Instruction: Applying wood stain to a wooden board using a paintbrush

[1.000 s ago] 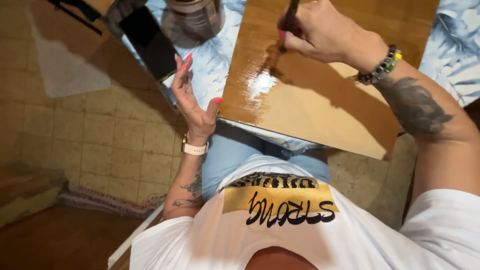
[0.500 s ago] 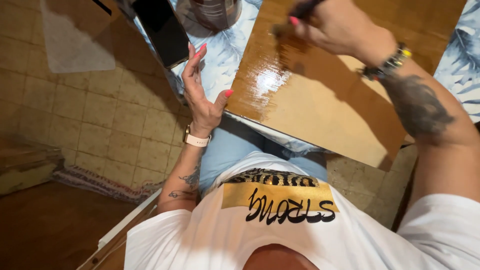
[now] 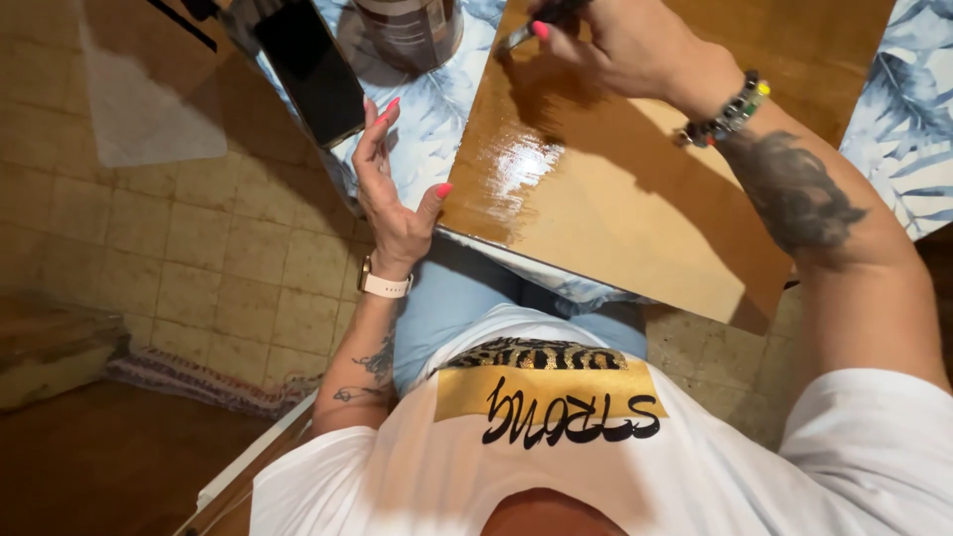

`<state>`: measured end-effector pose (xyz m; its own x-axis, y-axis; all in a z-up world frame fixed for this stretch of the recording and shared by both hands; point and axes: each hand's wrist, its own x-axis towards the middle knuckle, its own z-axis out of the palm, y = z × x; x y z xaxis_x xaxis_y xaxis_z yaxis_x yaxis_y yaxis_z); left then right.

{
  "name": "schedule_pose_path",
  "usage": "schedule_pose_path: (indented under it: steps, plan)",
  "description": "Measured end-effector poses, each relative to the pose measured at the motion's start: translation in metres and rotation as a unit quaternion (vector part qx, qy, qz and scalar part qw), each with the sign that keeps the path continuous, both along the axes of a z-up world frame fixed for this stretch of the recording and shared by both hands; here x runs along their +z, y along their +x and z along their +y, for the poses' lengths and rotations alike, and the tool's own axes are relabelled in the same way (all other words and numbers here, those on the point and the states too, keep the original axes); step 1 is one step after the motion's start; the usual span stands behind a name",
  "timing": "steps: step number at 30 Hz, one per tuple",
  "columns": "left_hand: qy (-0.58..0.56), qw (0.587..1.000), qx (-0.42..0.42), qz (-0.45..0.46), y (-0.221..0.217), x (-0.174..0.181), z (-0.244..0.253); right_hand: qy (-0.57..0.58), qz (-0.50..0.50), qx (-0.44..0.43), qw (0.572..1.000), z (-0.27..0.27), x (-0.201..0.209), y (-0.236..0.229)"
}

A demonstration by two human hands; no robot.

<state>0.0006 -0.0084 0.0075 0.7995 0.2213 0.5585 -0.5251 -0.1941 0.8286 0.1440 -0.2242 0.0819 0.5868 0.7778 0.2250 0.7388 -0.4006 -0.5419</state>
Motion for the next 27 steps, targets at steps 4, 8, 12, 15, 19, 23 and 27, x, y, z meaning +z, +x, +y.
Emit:
schedule_pose_path:
  steps: [4, 8, 12, 15, 19, 23, 27]
  plan:
    - [0.003, 1.0, -0.007, -0.002, -0.001, 0.0, 0.001, -0.086, 0.005, -0.011, 0.996, -0.008, 0.002, -0.003]
    - [-0.011, 1.0, -0.011, -0.007, 0.001, 0.0, 0.001, -0.194, -0.035, -0.091, 0.976, -0.043, 0.019, -0.019]
    - [-0.016, 1.0, -0.014, -0.01, 0.001, -0.002, 0.001, -0.193, -0.073, -0.129, 0.97, -0.061, 0.016, -0.024]
    - [-0.009, 1.0, -0.007, -0.003, -0.001, 0.0, 0.001, -0.105, -0.018, -0.086, 0.991, -0.037, 0.015, -0.023]
    - [0.007, 1.0, -0.007, -0.003, -0.002, 0.002, 0.002, 0.011, -0.01, 0.027, 1.0, 0.004, 0.013, -0.019]
    - [0.005, 1.0, -0.005, 0.0, -0.002, 0.002, 0.002, -0.07, -0.036, 0.035, 0.996, 0.0, -0.004, -0.013]
    - [0.001, 1.0, -0.008, 0.001, -0.003, 0.003, 0.003, -0.184, 0.03, -0.042, 0.982, -0.023, 0.025, -0.028]
